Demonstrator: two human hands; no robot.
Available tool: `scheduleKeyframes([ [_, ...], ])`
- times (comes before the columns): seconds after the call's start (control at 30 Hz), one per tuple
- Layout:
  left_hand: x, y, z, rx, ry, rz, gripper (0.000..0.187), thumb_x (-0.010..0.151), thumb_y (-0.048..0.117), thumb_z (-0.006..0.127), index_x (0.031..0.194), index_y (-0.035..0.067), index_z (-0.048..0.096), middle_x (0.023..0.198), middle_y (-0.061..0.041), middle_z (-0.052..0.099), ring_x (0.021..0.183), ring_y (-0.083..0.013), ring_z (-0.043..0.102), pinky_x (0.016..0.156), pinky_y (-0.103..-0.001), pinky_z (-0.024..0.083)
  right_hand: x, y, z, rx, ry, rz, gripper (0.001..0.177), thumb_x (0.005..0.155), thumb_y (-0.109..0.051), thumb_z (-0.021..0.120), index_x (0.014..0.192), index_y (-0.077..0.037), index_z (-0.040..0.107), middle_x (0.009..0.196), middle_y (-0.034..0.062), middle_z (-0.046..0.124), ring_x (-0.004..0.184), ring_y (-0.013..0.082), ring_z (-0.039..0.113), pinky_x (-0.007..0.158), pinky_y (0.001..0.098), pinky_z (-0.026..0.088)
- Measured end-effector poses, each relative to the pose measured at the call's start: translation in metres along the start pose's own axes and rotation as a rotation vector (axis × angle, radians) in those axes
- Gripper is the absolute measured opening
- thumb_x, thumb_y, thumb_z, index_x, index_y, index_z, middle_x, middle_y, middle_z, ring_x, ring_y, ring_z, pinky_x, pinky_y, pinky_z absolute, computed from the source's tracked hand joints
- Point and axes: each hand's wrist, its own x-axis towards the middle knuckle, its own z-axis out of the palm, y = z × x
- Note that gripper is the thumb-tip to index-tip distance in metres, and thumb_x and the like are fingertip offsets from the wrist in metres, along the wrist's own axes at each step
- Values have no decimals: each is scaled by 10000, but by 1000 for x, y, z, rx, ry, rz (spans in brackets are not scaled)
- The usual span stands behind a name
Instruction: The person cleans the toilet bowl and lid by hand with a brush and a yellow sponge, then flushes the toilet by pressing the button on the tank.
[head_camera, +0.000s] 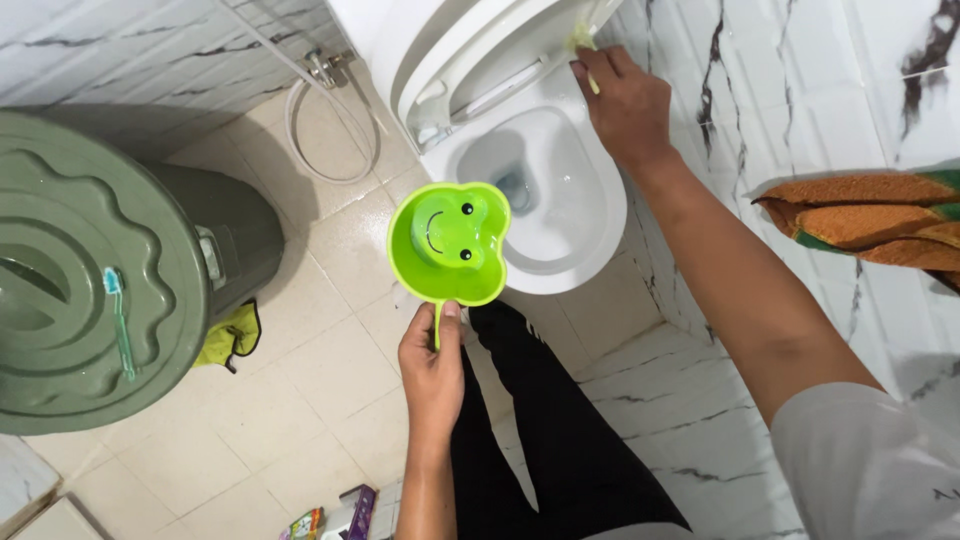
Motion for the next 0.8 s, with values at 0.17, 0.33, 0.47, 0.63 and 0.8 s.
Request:
scheduleKeyframes([
  [0.17, -6, 1, -5, -41, -9, 20, 297, 1048, 260, 583, 1016, -17, 686, 743, 41, 513, 680, -63, 413, 618, -235, 362, -11, -5, -14, 273, 366, 138, 156, 1142, -106, 596, 1241, -22, 683, 1135, 127, 720, 926, 279, 739, 774, 362, 586],
  [0.33, -8, 5, -5, 39, 24, 6, 308, 1047, 272, 572, 983, -10, 677, 723, 29, 536, 676, -65, 459, 611, -241, 388, 10, -32, 2, 694, 465, 257, 186, 1146, -168, 601, 1161, 5, 667, 1175, 157, 729, 1068, 275, 734, 912, 372, 609],
  [0.47, -11, 10, -6, -39, 9, -9, 306, 1040, 273, 571, 995, -10, 679, 745, 30, 534, 689, -68, 438, 615, -244, 373, 25, -48, 3, 370, 492, 109, 206, 1146, -185, 600, 1129, 12, 660, 1147, 139, 707, 1060, 277, 707, 933, 366, 556],
  [0.63, -12, 7, -12, -23, 19, 0, 317, 1044, 277, 576, 957, -12, 671, 732, 27, 522, 684, -69, 437, 613, -245, 373, 45, -49, -1, 475, 388, 623, 202, 1072, -141, 601, 1078, 34, 703, 933, 185, 668, 752, 322, 634, 690, 389, 493],
  [0.8, -13, 3, -12, -11, 13, 0, 317, 1047, 278, 575, 931, -6, 656, 728, 28, 514, 684, -68, 436, 611, -246, 372, 41, -72, -3, 528, 408, -132, 245, 1147, -188, 584, 1162, 51, 635, 1064, 170, 670, 942, 310, 681, 784, 398, 547],
])
